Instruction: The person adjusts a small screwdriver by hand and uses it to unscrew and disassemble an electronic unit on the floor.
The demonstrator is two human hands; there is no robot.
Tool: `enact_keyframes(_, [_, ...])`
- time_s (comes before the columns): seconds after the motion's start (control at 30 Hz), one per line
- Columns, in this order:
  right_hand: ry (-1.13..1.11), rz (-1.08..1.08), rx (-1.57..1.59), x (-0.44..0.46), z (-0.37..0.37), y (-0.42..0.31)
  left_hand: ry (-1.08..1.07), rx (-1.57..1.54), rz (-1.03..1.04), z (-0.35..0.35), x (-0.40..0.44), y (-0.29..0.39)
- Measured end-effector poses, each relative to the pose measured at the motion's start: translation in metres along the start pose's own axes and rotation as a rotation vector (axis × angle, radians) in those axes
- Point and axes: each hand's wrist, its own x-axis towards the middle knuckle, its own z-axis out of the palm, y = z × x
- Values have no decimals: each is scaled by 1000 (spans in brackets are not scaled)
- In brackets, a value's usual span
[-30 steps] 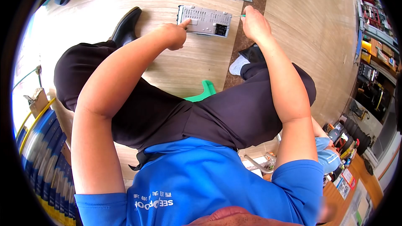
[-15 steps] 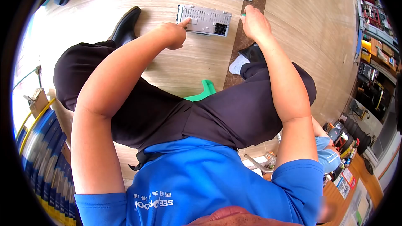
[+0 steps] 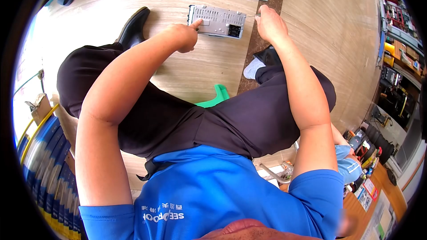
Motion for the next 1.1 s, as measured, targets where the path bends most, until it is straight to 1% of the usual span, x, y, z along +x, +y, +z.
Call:
enact_keyframes(0.23, [-55,26,-41,0,-6,-2,-22,7,7,-2,0,0])
enact_keyframes(0.3, [18,11,3,-2,0,-1,-22,7,6,-2,-1,1])
enact_keyframes(0.43, [21,6,11,0,2,1,-14,-13,-3,-2,-1,1])
enact_keyframes(0.53, [8,-4,20,-1,-4,-1,-17,-1,10,-4,-4,1])
enact_keyframes(0.6, [-57,37,-3,-1,-8,-4,-9,-6,8,-4,-6,2])
enact_keyframes(0.73, [-66,54,-4,-1,-8,-6,-13,-10,4,-4,-5,1])
enact_keyframes(0.8, [-7,11,-7,-2,-4,-4,-9,-10,5,-3,-4,1])
enact_keyframes(1.1, [-6,-19,-37,-1,-8,-2,-9,-5,9,-4,-4,1])
